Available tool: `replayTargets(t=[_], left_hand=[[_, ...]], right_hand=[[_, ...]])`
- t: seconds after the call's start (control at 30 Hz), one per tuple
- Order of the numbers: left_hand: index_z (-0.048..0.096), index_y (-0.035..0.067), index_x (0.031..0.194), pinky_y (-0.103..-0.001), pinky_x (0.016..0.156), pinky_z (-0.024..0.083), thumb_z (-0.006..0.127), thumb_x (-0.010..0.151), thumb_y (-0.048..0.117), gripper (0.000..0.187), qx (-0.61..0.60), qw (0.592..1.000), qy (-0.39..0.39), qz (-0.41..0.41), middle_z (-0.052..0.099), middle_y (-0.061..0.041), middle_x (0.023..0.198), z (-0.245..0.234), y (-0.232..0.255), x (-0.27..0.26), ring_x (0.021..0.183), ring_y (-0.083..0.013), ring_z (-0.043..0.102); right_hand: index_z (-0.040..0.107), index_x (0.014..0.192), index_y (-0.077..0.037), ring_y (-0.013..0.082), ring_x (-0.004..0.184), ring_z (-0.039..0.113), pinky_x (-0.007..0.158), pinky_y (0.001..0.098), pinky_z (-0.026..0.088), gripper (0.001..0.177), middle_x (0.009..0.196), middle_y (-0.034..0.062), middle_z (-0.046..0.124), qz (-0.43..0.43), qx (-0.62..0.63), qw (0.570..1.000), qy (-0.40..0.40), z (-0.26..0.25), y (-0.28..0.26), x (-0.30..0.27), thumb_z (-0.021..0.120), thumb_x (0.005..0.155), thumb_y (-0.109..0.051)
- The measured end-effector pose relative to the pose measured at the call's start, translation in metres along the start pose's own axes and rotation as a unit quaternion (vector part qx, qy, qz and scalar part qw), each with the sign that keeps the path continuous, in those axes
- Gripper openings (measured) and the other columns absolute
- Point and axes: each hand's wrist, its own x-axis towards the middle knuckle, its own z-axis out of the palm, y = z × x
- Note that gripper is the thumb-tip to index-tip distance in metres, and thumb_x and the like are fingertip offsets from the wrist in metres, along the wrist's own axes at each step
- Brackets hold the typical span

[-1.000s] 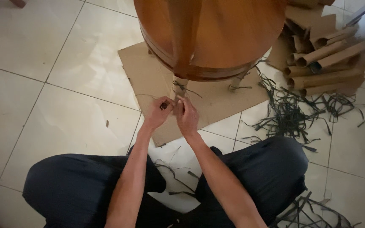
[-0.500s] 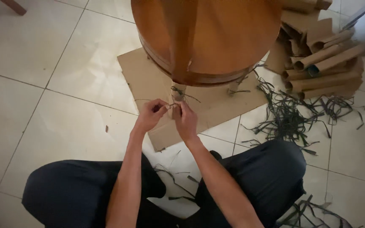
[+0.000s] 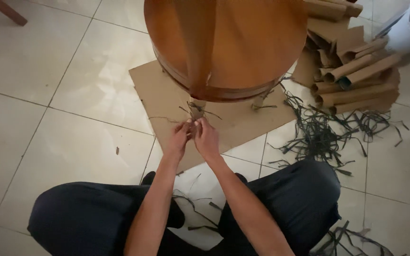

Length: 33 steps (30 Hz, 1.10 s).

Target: Wrapping a chair leg with protective cardboard and securing it with multiple ties

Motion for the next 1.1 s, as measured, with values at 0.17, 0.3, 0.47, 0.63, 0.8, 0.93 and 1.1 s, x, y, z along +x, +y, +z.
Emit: replayTargets(t=[0.17,0.3,0.47,0.63,0.8,0.93,1.1], left_hand=[[0.042,-0.014,0.148,-0.042,0.092,0.052,0.078,0.094,0.027,0.077,-0.087,0.995,0.024,-0.042,0.063,-0.019,0.117,0.005,-0.012,0.012,0.102,-0.0264,0.063],[0.047,-0.009,0.148,-0.044,0.11,0.047,0.072,0.099,0.033,0.069,-0.065,0.995,0.045,-0.055,0.06,-0.026,0.134,0.022,0.028,-0.028,0.129,-0.0346,0.06],[0.068,-0.002,0.126,-0.045,0.099,0.051,0.074,0.099,0.031,0.043,-0.056,0.997,0.045,-0.037,0.071,-0.018,0.113,0.011,-0.016,-0.005,0.108,-0.032,0.068],[0.07,0.011,0.085,-0.033,0.077,0.045,0.075,0.09,0.022,0.013,-0.114,0.992,0.055,0.023,0.06,-0.004,0.084,0.008,-0.032,0.015,0.08,-0.0178,0.058],[0.073,0.004,0.117,-0.045,0.092,0.054,0.066,0.103,0.019,0.022,0.004,0.992,0.02,0.127,0.068,-0.018,0.12,0.001,-0.005,-0.014,0.103,-0.03,0.067],[0.072,0.004,0.116,-0.052,0.09,0.058,0.064,0.098,0.012,0.022,0.232,0.941,0.014,0.246,0.061,-0.021,0.134,0.002,0.02,-0.029,0.108,-0.0431,0.069],[0.073,0.002,0.105,-0.05,0.085,0.059,0.07,0.1,0.019,0.017,0.312,0.913,0.024,0.263,0.065,-0.018,0.113,-0.019,0.011,-0.021,0.101,-0.043,0.07]], right_hand=[[0.058,0.099,-0.006,0.039,0.077,0.07,0.069,0.0468,0.054,0.018,0.08,0.0162,0.066,-0.014,0.005,1.0,0.0,0.009,0.01,0.004,0.05,0.108,-0.019],[0.061,0.102,-0.007,0.0372,0.083,0.072,0.075,0.044,0.057,0.012,0.086,0.0137,0.07,0.04,0.051,0.998,-0.014,0.008,0.009,0.006,0.053,0.105,-0.015],[0.034,0.154,-0.015,0.0361,0.136,0.048,0.115,0.0532,0.035,0.048,0.144,0.0133,0.049,0.082,0.176,0.981,-0.012,0.062,0.067,0.003,0.046,0.108,-0.018],[0.049,0.116,-0.012,0.0337,0.08,0.065,0.074,0.0474,0.049,0.009,0.088,0.0125,0.06,0.112,0.126,0.983,-0.075,-0.002,-0.006,0.008,0.043,0.108,-0.012],[0.055,0.104,-0.009,0.028,0.07,0.068,0.065,0.0386,0.051,0.01,0.079,0.0117,0.064,0.054,0.043,0.996,-0.064,0.007,0.014,0.009,0.049,0.107,-0.016],[0.06,0.105,-0.009,0.0271,0.075,0.065,0.068,0.0385,0.049,0.014,0.083,0.0098,0.063,0.068,0.064,0.992,-0.083,0.015,0.022,0.011,0.05,0.106,-0.018],[0.057,0.108,-0.005,0.0239,0.076,0.06,0.068,0.0372,0.049,0.014,0.084,0.0117,0.059,0.059,0.102,0.99,-0.073,0.015,0.017,0.007,0.05,0.108,-0.016]])
